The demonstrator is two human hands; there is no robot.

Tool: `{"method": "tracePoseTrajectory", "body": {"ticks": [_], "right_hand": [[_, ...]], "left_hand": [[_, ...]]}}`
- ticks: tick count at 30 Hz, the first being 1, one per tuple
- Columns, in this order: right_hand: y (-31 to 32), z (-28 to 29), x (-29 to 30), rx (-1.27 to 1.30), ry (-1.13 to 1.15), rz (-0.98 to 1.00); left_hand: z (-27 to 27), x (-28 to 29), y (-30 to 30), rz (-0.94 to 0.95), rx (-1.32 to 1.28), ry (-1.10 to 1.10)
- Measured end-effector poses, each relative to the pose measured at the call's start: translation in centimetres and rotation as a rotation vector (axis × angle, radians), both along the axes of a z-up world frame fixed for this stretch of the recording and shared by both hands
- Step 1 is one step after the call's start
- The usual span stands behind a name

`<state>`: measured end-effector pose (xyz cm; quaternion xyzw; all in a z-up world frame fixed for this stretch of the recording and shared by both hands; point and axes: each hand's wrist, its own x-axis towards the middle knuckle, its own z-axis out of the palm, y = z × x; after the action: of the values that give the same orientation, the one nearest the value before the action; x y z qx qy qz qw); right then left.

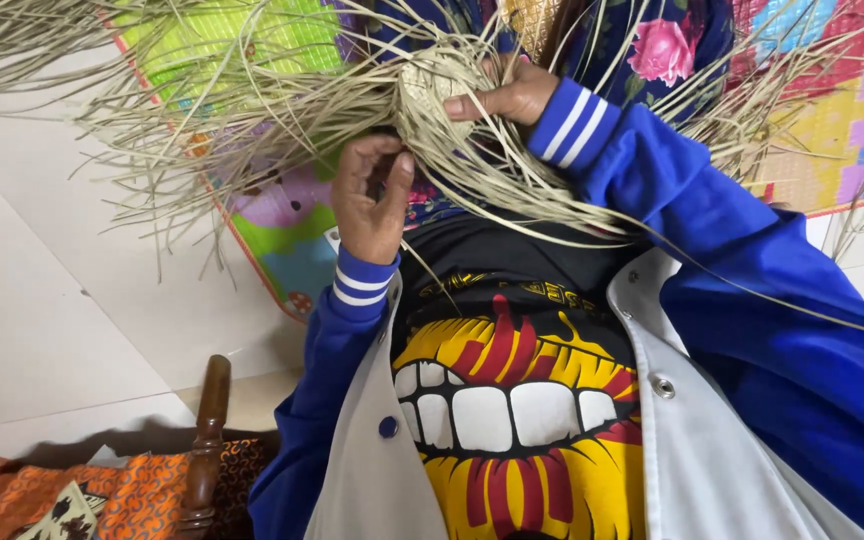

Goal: Weaving dried straw or grass fibers together to create a circular mat or base.

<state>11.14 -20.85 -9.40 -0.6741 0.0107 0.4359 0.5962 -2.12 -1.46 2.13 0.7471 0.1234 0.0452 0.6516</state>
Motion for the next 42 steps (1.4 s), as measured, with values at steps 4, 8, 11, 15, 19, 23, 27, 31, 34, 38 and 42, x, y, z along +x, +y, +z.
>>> {"method": "tracePoseTrajectory", "body": {"ticks": [4,8,11,15,19,23,27,31,34,38,42], "right_hand": [[0.3,-1.7,-1.5,0.372,0.155,-0.053],[0.3,-2.5,-1.9,0.29,0.151,-0.018],[0.1,-3.0,-1.8,0.383,0.183,-0.011],[0.0,-0.9,-0.6,0.403,0.034,0.221],[0.1,-0.9,-0.5,0.362,0.039,0.237],[-0.5,-3.9,-0.7,0.318,0.128,0.113],[-1.1,0.7,0.2,0.429,-0.018,0.269],[-1.7,1.0,1.3,0.358,-0.06,0.276],[-1.4,1.7,1.7,0.123,-0.21,0.417],[-0.3,2.0,0.7,0.146,-0.027,0.359],[0.3,3.2,0.3,0.395,-0.003,0.337]], "left_hand": [[0.0,-0.1,0.4,-0.017,-0.028,0.007],[0.1,-0.1,1.1,-0.066,0.09,-0.026],[-0.6,-0.2,1.4,-0.082,0.1,-0.002],[-0.1,-0.1,2.3,-0.173,0.075,0.033],[1.7,0.5,2.4,-0.248,0.198,-0.025],[2.1,0.7,3.2,-0.322,0.282,0.019],[0.7,0.2,4.2,-0.387,0.179,0.125],[-0.4,-0.1,3.8,-0.421,0.275,0.095],[-2.3,-0.9,3.9,-0.39,0.183,0.198],[-3.1,-1.5,3.9,-0.372,0.122,0.253],[-2.0,-1.7,3.4,-0.396,-0.031,0.305]]}}
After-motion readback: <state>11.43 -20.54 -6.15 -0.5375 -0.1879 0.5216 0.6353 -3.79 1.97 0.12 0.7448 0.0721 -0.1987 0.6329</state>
